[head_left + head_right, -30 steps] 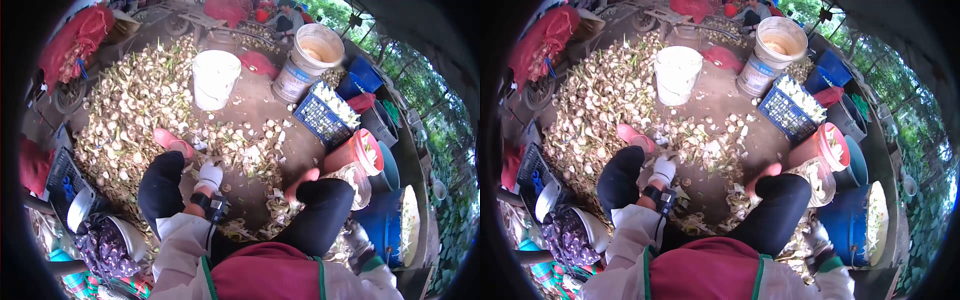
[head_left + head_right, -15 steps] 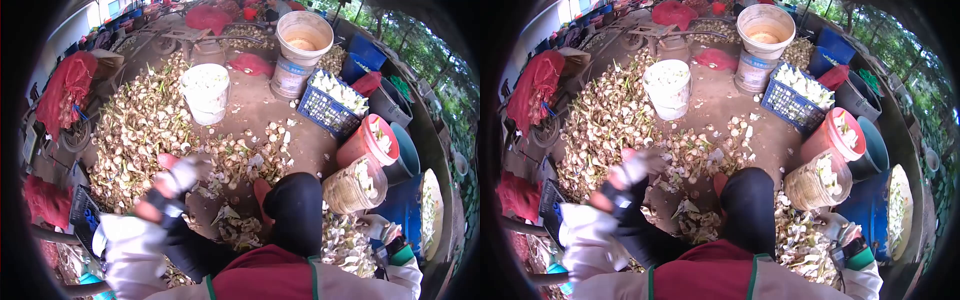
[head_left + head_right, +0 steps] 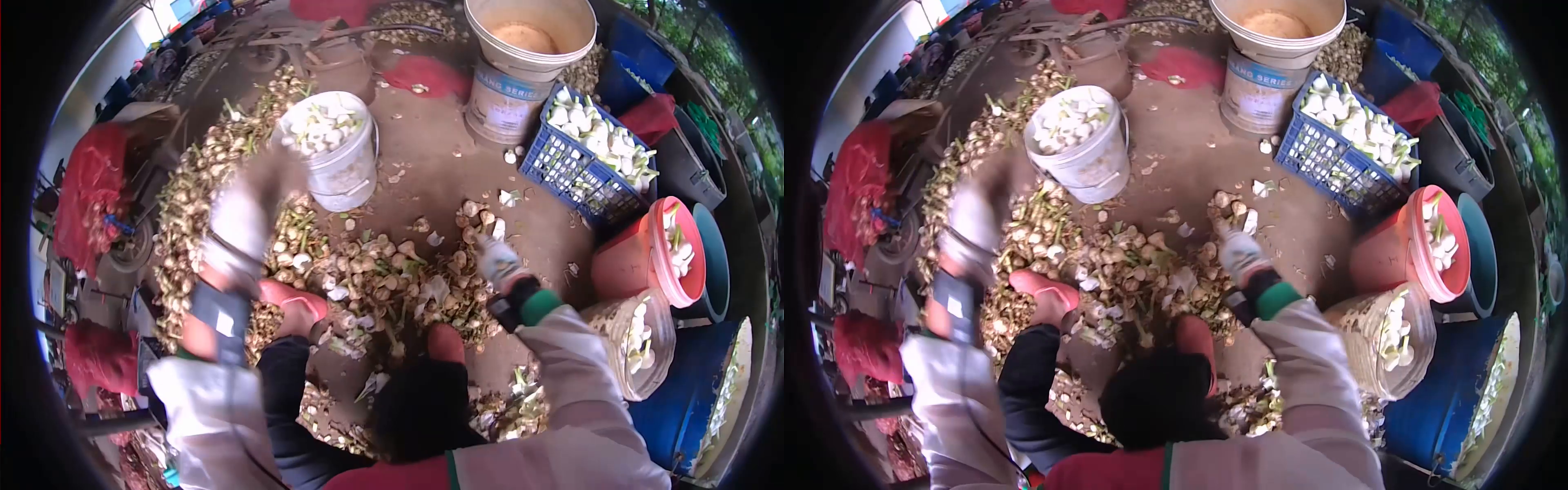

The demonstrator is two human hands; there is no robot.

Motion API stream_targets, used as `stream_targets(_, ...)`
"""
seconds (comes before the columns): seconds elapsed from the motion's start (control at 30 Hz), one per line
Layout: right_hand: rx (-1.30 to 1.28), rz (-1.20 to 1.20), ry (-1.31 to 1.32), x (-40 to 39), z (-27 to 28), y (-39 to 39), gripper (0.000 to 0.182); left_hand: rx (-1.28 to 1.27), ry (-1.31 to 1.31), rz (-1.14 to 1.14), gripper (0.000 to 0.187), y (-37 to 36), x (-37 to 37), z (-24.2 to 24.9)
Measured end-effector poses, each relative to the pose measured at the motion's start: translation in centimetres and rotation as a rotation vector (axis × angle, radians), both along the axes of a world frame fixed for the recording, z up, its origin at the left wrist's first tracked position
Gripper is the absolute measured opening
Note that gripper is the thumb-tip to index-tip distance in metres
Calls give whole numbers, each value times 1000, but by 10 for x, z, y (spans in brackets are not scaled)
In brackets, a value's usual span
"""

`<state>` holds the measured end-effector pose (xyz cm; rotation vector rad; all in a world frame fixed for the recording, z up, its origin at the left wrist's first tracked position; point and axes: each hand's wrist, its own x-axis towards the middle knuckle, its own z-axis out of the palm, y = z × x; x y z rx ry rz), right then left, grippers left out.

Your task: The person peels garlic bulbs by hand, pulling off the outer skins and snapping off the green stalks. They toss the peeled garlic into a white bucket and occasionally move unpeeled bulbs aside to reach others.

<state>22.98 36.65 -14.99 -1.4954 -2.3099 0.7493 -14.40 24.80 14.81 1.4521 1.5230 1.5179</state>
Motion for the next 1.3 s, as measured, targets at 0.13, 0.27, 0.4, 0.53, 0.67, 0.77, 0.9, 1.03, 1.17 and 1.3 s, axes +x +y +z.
stream_targets(0.13, 180, 186, -287, -32, -71, 6, 49, -916, -776, -1, 31, -10, 32, -285)
stream_targets(0.27, -123, -65, -8, -19, -101, 4, 50, -767, -939, -134, 31, -21, 101, -303)
stream_targets(0.4, -22, -258, 719, -20, -17, -30, 29, -801, -1362, -316, 36, 9, 162, -317)
stream_targets(0.53, 382, 147, 502, -33, 53, -70, 34, -531, -1419, -231, 39, 14, 207, -356)
stream_targets(0.67, 16, -328, 424, -20, 53, -53, 11, -282, -571, -215, 37, 22, 205, -303)
stream_targets(0.77, 106, -189, 343, -40, 74, -54, 21, -279, -647, -91, 31, 21, 192, -339)
stream_targets(0.9, 96, 87, 286, -58, 78, -69, 26, -345, -697, -9, 25, 20, 168, -311)
stream_targets(1.03, 90, 76, 594, -36, 89, -59, 16, -419, -1087, 54, 30, 21, 157, -276)
stream_targets(1.17, 34, 217, 578, -52, 64, -60, 59, -442, -1325, -28, 34, 30, 186, -264)
stream_targets(1.3, 437, -17, 366, -44, 42, -61, 53, -511, -955, -211, 31, 22, 172, -267)
